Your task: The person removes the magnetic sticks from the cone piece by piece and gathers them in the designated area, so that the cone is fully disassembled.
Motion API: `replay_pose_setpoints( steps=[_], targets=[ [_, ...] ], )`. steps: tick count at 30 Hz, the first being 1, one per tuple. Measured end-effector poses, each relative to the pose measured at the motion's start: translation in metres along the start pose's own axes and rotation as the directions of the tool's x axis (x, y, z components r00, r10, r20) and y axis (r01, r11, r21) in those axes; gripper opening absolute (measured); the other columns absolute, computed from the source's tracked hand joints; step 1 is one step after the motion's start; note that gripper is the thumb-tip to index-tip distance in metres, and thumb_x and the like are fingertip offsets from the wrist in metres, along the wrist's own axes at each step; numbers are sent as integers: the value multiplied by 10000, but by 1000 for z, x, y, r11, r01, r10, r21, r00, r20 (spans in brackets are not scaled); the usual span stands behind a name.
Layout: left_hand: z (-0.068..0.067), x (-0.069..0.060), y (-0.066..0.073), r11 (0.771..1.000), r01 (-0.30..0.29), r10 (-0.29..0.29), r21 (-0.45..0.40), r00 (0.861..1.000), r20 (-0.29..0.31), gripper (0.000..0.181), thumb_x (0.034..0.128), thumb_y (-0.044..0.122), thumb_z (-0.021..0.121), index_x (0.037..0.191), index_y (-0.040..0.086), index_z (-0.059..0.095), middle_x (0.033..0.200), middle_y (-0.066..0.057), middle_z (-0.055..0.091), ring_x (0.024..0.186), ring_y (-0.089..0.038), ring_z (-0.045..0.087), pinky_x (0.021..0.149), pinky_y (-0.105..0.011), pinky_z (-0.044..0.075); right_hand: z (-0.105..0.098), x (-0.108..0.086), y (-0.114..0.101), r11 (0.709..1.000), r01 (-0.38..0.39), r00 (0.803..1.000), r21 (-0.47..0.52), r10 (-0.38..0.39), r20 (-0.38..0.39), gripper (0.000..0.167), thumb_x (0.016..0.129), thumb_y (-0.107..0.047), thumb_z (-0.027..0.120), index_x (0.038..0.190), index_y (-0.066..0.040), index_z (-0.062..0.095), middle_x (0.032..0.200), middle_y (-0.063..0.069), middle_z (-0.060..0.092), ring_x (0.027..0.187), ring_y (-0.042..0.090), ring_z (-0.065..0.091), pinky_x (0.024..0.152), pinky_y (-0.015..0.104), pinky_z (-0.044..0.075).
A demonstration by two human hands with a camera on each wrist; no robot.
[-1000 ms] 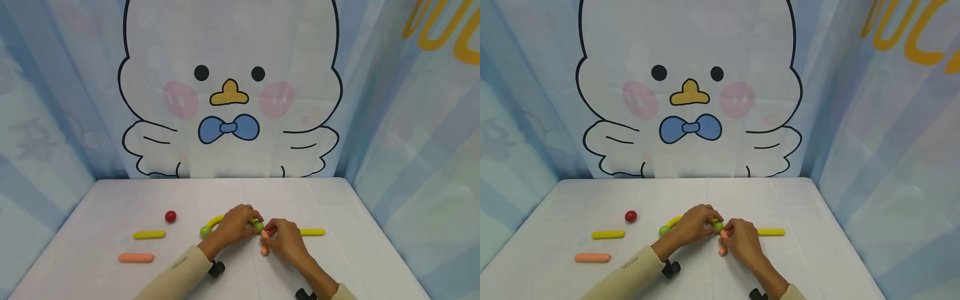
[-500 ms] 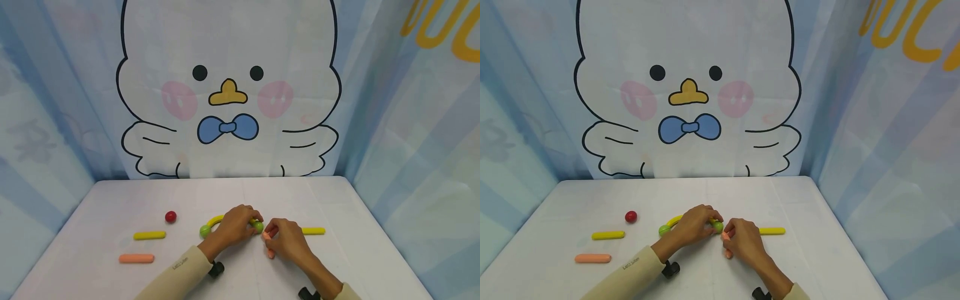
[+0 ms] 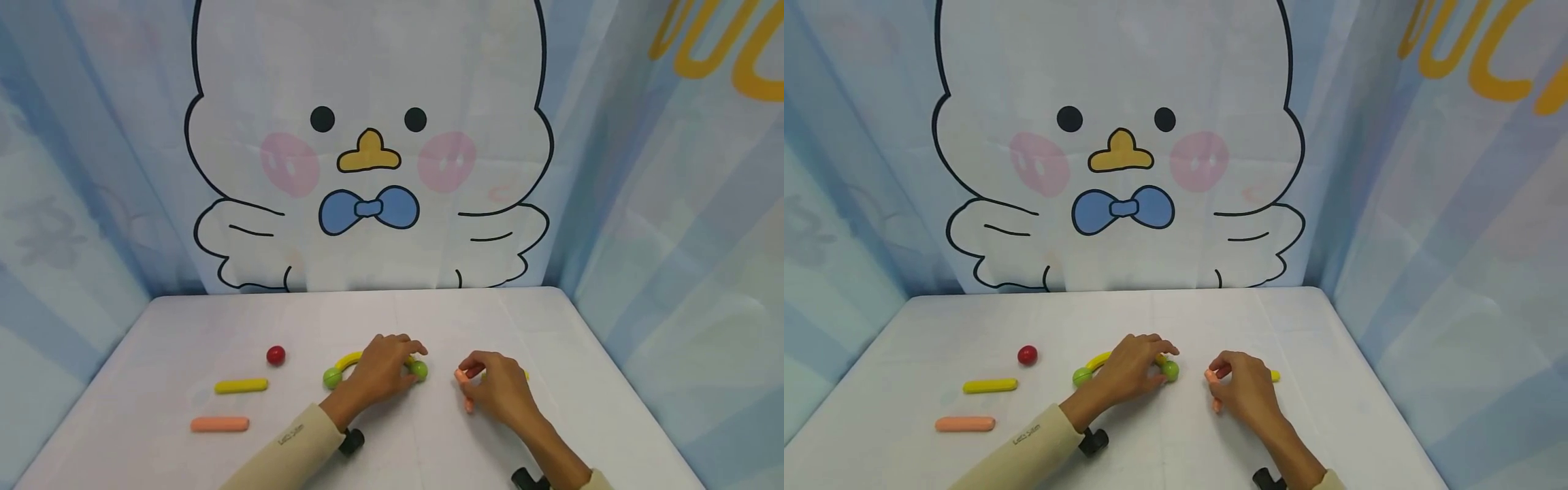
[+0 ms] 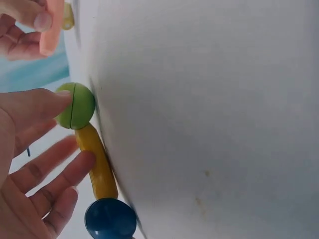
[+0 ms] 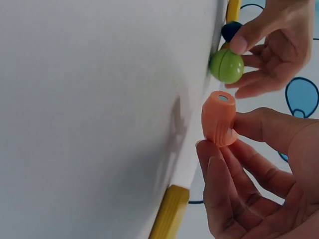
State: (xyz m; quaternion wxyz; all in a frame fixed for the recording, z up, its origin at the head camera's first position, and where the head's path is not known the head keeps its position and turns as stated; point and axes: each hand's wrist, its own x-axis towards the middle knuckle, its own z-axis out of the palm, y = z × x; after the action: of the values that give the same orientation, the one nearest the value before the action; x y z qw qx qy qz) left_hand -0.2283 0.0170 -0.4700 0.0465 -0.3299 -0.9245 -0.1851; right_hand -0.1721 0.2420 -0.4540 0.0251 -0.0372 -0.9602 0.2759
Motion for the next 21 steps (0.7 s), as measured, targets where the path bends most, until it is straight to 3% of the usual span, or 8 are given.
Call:
replay_pose_setpoints(
  steps=[4, 10, 21],
  targets=[
    [0, 0, -2, 998, 14, -13, 62, 1000, -20, 396, 876, 316, 895, 1240, 215, 777, 1169, 39, 777, 1020, -131, 697, 868, -308, 449, -5, -1, 6, 999, 6, 1000, -32, -6, -14, 148, 851, -187, 873, 973, -186, 789, 893, -49, 737, 843, 149, 616, 726, 358, 479],
    [0, -1, -1, 994, 16, -16, 105, 1000, -4, 343, 864, 341, 904, 1166, 213, 805, 1115, 48, 779, 979, -130, 681, 826, -282, 413, -5, -2, 12, 998, 27, 999, -65, -28, -19, 144, 844, -169, 871, 960, -172, 786, 885, -48, 725, 882, 167, 650, 797, 439, 523],
    [1, -3, -2, 995, -7, 6, 102, 1000, 4, 349, 854, 377, 904, 1147, 218, 803, 1142, 45, 782, 916, -116, 639, 810, -272, 415, -2, -4, 15, 993, 59, 998, -107, -62, -25, 158, 828, -158, 890, 947, -144, 786, 844, -47, 715, 807, 140, 642, 677, 364, 514]
  ],
)
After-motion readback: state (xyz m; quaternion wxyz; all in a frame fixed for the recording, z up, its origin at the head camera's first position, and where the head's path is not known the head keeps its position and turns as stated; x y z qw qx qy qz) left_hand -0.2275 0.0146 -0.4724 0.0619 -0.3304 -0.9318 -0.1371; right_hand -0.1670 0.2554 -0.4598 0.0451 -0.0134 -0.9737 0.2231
